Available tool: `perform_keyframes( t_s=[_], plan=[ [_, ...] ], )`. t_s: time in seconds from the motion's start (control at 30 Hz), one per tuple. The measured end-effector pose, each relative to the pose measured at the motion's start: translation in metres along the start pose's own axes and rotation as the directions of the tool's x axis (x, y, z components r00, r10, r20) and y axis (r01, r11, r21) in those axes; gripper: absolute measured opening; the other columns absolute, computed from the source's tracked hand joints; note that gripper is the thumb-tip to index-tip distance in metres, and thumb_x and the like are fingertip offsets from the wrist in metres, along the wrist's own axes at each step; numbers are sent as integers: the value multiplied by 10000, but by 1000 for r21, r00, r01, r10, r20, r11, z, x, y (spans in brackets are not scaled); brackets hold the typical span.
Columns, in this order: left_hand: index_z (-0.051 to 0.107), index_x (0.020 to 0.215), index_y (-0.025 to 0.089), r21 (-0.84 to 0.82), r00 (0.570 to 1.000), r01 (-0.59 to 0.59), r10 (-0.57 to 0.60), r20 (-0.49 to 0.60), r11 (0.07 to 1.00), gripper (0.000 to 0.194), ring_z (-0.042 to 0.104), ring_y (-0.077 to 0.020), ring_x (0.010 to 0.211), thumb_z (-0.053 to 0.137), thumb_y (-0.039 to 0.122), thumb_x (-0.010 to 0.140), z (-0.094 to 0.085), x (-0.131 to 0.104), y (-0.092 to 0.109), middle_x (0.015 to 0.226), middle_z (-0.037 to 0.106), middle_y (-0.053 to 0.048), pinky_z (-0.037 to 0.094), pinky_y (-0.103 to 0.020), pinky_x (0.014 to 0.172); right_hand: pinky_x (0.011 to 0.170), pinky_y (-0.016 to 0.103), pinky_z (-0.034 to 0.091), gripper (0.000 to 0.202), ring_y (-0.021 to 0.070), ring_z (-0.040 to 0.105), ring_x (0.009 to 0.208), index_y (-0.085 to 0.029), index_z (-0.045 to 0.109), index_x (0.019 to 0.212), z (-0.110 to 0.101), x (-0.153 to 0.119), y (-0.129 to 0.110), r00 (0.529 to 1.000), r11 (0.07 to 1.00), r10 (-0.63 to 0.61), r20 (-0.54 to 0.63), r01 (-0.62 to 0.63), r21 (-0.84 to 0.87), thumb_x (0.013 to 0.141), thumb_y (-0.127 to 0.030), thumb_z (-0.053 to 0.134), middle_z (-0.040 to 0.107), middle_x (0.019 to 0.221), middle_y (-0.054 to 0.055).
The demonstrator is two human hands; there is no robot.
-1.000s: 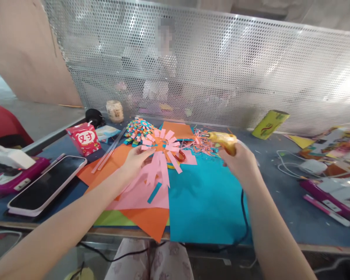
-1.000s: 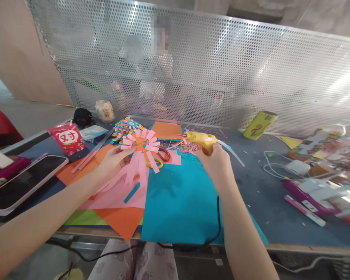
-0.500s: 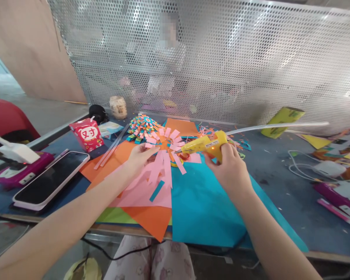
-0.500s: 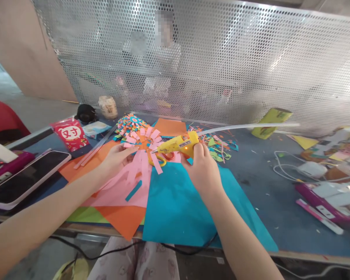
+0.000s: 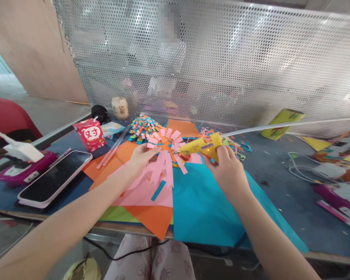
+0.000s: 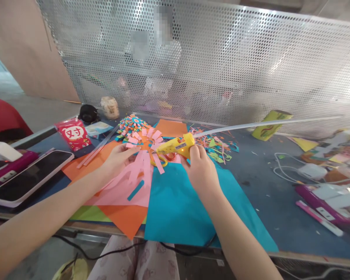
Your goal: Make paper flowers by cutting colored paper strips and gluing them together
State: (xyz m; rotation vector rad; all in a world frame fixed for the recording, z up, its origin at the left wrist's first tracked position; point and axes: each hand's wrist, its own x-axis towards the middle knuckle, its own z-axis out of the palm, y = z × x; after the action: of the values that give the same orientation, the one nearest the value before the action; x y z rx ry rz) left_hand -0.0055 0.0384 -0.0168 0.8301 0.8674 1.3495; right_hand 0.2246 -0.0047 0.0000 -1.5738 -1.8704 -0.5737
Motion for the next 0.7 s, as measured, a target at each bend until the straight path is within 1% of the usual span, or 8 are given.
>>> perform_keyframes(
  t_s=[0.13, 0.23, 0.37, 0.53, 0.7],
  plan=[
    [538, 575, 146, -5, 1000, 3, -4, -17, 1000, 406, 574, -88, 498, 858, 256, 350, 1, -1, 0, 570, 635, 25, 445, -219, 524, 528, 285, 387, 270, 229, 588, 743, -198, 451, 815, 0, 0, 0, 1000, 1000, -4, -20, 4, -16, 894, -434, 347, 581, 874, 118],
    [545, 581, 145, 10, 1000, 6, -5, -11, 1000, 384, 569, -85, 498, 851, 258, 381, 1, -2, 1, 576, 634, 26, 441, -218, 523, 528, 287, 392, 268, 233, 588, 759, -201, 456, 821, -1, -1, 0, 1000, 1000, 9, -21, -10, -12, 887, -444, 365, 580, 878, 115],
    [540, 573, 151, -6, 1000, -6, 6, 9, 1000, 346, 569, -86, 511, 839, 224, 415, 0, -2, 2, 548, 606, 43, 444, -219, 540, 533, 289, 403, 258, 230, 588, 745, -199, 458, 820, -2, -1, -1, 1000, 1000, -6, -11, 6, -2, 893, -427, 363, 580, 862, 113],
    [556, 601, 153, -5, 999, -7, 7, -39, 1000, 310, 577, -95, 522, 819, 198, 445, 0, 0, 1, 603, 636, 22, 438, -230, 539, 552, 300, 422, 227, 235, 587, 766, -196, 480, 876, -3, -2, -1, 1000, 1000, 2, -8, -2, -13, 893, -396, 375, 575, 893, 117],
    [557, 613, 146, -15, 999, -5, 4, -49, 1000, 303, 578, -92, 522, 812, 181, 453, 1, 1, 2, 603, 633, 21, 434, -228, 538, 557, 308, 438, 253, 234, 596, 749, -192, 474, 843, -5, -2, -3, 1000, 1000, -29, -2, 29, -11, 904, -402, 348, 585, 900, 128]
  ],
)
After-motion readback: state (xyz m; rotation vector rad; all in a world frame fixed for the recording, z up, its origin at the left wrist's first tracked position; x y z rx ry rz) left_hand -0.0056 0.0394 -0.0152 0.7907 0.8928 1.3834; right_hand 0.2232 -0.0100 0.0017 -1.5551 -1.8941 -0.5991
